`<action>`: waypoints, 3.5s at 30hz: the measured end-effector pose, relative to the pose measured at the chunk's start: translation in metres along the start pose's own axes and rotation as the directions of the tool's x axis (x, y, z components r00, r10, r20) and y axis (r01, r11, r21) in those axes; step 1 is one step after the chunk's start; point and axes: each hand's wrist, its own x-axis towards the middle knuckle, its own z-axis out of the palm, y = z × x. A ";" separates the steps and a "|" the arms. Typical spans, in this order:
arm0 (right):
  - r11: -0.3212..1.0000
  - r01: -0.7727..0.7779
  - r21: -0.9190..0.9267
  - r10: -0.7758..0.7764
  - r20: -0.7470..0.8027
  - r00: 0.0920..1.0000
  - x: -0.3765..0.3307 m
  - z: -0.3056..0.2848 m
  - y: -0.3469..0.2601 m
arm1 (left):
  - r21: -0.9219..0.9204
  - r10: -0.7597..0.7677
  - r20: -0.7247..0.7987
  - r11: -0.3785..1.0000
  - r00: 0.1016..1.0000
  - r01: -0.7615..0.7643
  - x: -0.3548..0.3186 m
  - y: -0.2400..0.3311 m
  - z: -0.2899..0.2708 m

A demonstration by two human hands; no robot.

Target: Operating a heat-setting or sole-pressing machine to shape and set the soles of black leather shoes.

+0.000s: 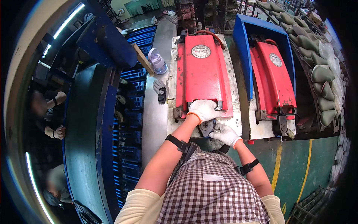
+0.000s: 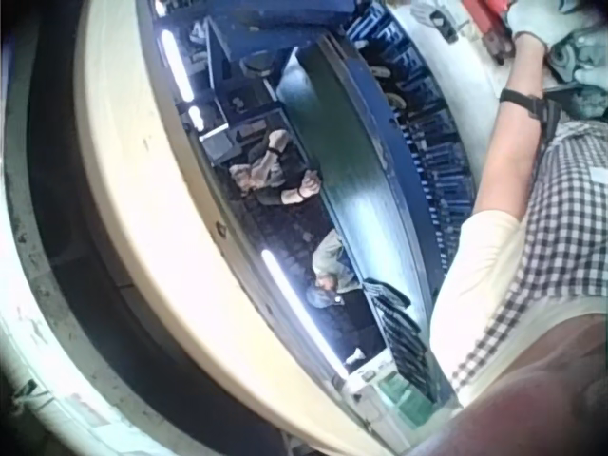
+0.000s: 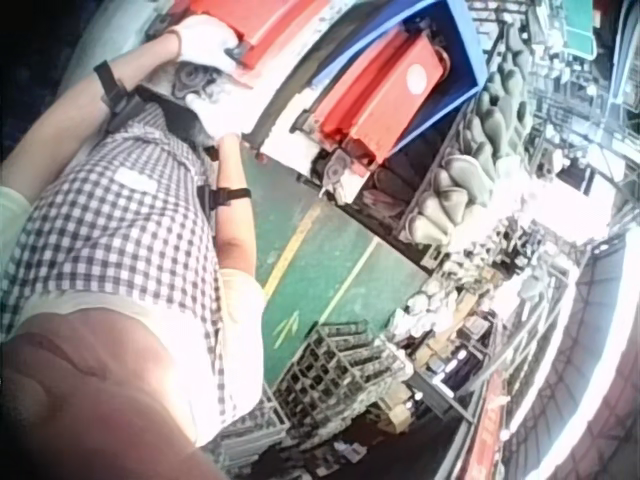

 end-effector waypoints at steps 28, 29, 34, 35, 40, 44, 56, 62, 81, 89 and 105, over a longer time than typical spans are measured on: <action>0.999 0.020 0.050 -0.022 0.029 0.999 0.004 -0.001 0.005 | -0.013 -0.031 -0.011 0.999 0.999 0.031 -0.001 0.000 0.002; 0.999 0.016 0.038 -0.018 0.038 0.999 0.006 -0.001 0.010 | -0.010 -0.028 -0.013 1.000 1.000 0.028 -0.001 0.000 0.002; 1.000 -0.009 0.018 0.008 0.060 0.998 0.007 -0.002 0.015 | -0.016 -0.037 -0.014 0.999 0.999 0.037 -0.001 0.001 0.003; 1.000 -0.013 0.028 0.011 0.060 0.998 0.007 -0.001 0.017 | -0.015 -0.036 -0.015 0.999 0.999 0.036 -0.002 0.001 0.003; 1.000 -0.009 -0.005 0.009 0.050 0.999 0.005 -0.002 0.011 | 0.007 -0.037 -0.019 0.999 0.999 0.037 -0.003 0.003 0.002; 0.999 -0.037 -0.020 0.038 0.049 0.998 0.000 -0.004 -0.001 | 0.004 -0.027 -0.032 1.000 0.999 0.027 -0.002 0.002 0.004; 0.998 -0.053 0.046 0.050 0.069 0.996 -0.007 -0.004 -0.016 | -0.005 -0.022 -0.039 1.000 0.999 0.022 -0.004 0.002 0.002; 0.995 -0.021 0.093 0.015 0.068 0.998 -0.001 -0.001 0.003 | -0.005 -0.016 -0.019 1.000 1.000 0.016 -0.002 0.002 0.003; 0.914 -0.373 0.161 0.273 0.435 0.858 -0.017 0.053 -0.014 | 0.011 -0.035 -0.005 0.999 0.999 0.035 0.002 0.004 -0.004; 0.940 -0.264 -0.216 0.338 0.489 0.804 0.006 0.055 -0.038 | 0.068 0.070 -0.227 0.996 0.971 -0.056 -0.014 0.006 0.020; 0.991 -0.115 0.069 0.119 -0.063 0.991 0.005 -0.025 -0.103 | 0.199 0.369 -0.818 0.902 0.442 -0.384 -0.068 0.014 -0.128</action>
